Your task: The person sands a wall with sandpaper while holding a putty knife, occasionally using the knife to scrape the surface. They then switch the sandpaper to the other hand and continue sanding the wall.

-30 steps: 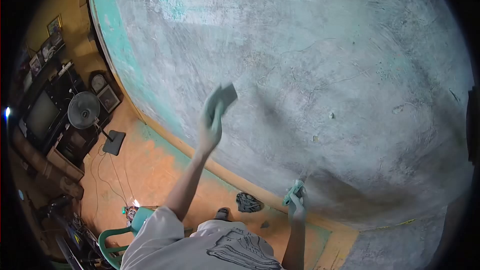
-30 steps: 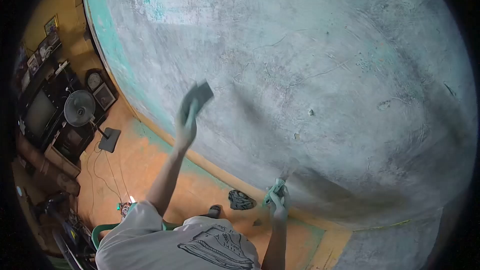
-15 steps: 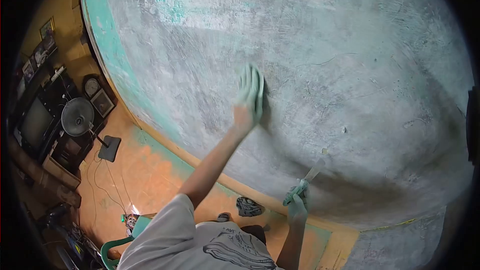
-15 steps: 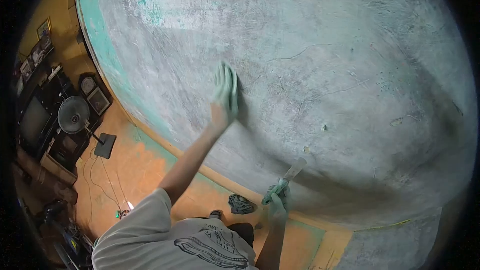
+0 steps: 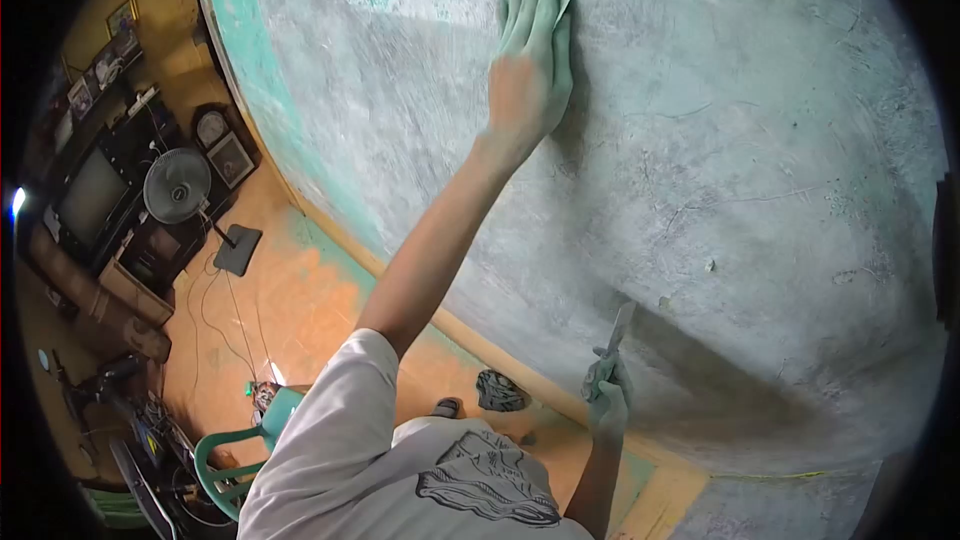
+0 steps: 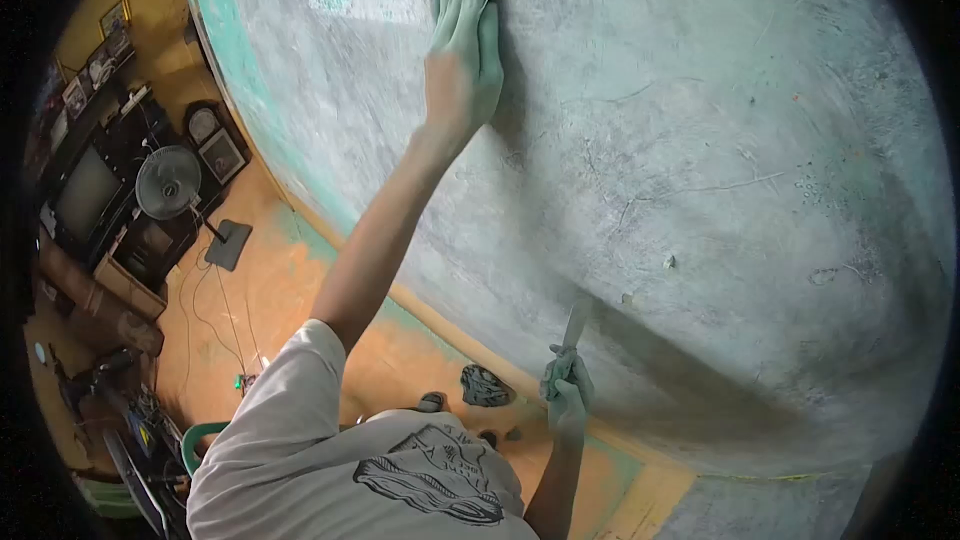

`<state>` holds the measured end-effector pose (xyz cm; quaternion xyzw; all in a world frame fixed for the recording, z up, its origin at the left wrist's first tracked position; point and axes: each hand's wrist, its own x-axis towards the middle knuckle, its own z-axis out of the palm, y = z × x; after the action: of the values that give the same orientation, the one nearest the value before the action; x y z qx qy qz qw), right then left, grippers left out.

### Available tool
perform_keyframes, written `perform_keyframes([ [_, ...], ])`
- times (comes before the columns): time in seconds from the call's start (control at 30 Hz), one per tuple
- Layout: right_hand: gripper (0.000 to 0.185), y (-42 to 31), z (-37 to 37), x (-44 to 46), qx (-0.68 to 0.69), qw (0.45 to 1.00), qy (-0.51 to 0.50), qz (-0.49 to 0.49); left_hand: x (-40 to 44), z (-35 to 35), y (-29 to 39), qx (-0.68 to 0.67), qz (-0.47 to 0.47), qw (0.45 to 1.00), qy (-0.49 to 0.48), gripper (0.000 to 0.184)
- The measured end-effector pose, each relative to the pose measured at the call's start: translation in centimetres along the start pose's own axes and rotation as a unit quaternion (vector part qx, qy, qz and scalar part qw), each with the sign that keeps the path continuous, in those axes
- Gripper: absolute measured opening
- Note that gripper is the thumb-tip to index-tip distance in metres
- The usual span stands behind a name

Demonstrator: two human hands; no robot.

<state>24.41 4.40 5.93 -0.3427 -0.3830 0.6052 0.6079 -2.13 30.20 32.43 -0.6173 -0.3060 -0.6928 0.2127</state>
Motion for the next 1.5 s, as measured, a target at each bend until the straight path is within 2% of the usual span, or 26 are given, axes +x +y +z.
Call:
perform_keyframes([
  [0.1,0.057,-0.1,-0.4,-0.2,0.010,1.000,-0.009,0.014,-9.4,0.4,0.1,0.059,-0.067,0.996,-0.022,0.053],
  [0.17,0.056,0.0,-0.5,-0.5,0.004,0.999,-0.002,0.034,-19.0,-0.4,2.1,0.017,-0.168,0.984,-0.063,0.055],
  [0.2,0.055,0.0,-0.5,-0.5,0.001,0.999,0.000,0.043,-24.0,-0.4,3.2,-0.018,-0.262,0.964,-0.050,0.055],
  [0.27,0.055,0.9,-1.4,-0.3,0.010,0.999,-0.021,0.041,-31.5,-0.7,4.9,-0.050,-0.379,0.922,-0.057,0.057],
  [0.37,0.048,0.6,-2.1,0.2,-0.003,0.997,-0.045,0.059,-31.3,0.4,3.0,-0.007,-0.368,0.930,-0.025,0.056],
  [0.43,0.041,-0.2,-1.6,0.3,-0.007,0.997,-0.035,0.074,-23.3,-0.3,1.4,0.014,-0.292,0.956,-0.018,0.055],
  [0.57,0.049,0.2,-2.5,1.6,-0.019,0.995,-0.087,0.040,-7.1,-0.7,-1.0,0.070,-0.108,0.990,-0.059,0.055],
  [0.67,0.049,0.2,-2.3,2.1,-0.017,0.995,-0.078,0.058,-2.6,0.1,-0.1,0.055,-0.101,0.993,-0.033,0.055],
  [0.73,0.049,0.1,-1.6,2.2,-0.020,0.995,-0.079,0.054,-4.8,0.7,-0.8,0.069,-0.095,0.993,-0.001,0.055],
  [0.77,0.041,0.2,-1.5,2.0,-0.019,0.995,-0.078,0.051,-6.5,1.1,-1.3,0.075,-0.091,0.993,0.015,0.055],
  [0.83,0.027,0.3,-1.3,1.8,-0.016,0.996,-0.077,0.043,-12.0,1.4,-0.5,0.067,-0.153,0.985,0.030,0.055],
  [0.87,0.028,0.3,-1.3,1.6,-0.020,0.996,-0.075,0.054,-15.3,1.6,0.3,0.053,-0.207,0.975,0.059,0.054],
  [0.97,0.032,0.4,-1.4,0.9,-0.028,0.995,-0.062,0.075,-27.1,2.4,2.2,0.041,-0.335,0.940,0.046,0.057],
  [1.0,0.033,0.4,-1.2,0.8,-0.028,0.996,-0.052,0.072,-28.0,2.2,3.8,0.020,-0.378,0.924,0.064,0.057],
  [1.1,0.037,0.0,-0.8,0.9,-0.029,0.997,-0.022,0.063,-27.7,2.3,2.8,0.055,-0.415,0.906,0.061,0.057],
  [1.17,0.039,-0.4,-1.0,0.8,-0.027,0.998,-0.016,0.057,-21.8,1.1,-0.6,0.050,-0.308,0.949,0.047,0.058],
  [1.2,0.040,-0.3,-1.4,1.0,-0.024,0.998,-0.023,0.054,-17.6,0.4,-1.4,0.043,-0.292,0.955,0.031,0.058],
  [1.23,0.041,0.0,-1.8,1.2,-0.018,0.998,-0.030,0.053,-13.9,-0.3,-2.9,0.057,-0.227,0.972,0.015,0.056],
  [1.3,0.041,0.6,-2.0,1.8,-0.031,0.998,-0.032,0.053,-7.5,-1.2,-4.2,0.052,-0.163,0.985,-0.016,0.056],
  [1.4,0.041,1.6,-1.2,2.5,-0.034,0.997,-0.033,0.055,-4.6,-2.4,-3.5,0.031,-0.136,0.990,-0.005,0.057],
  [1.5,0.041,2.5,-0.7,2.8,-0.037,0.997,-0.033,0.060,-12.1,-1.9,-4.7,0.067,-0.193,0.979,-0.022,0.056],
])
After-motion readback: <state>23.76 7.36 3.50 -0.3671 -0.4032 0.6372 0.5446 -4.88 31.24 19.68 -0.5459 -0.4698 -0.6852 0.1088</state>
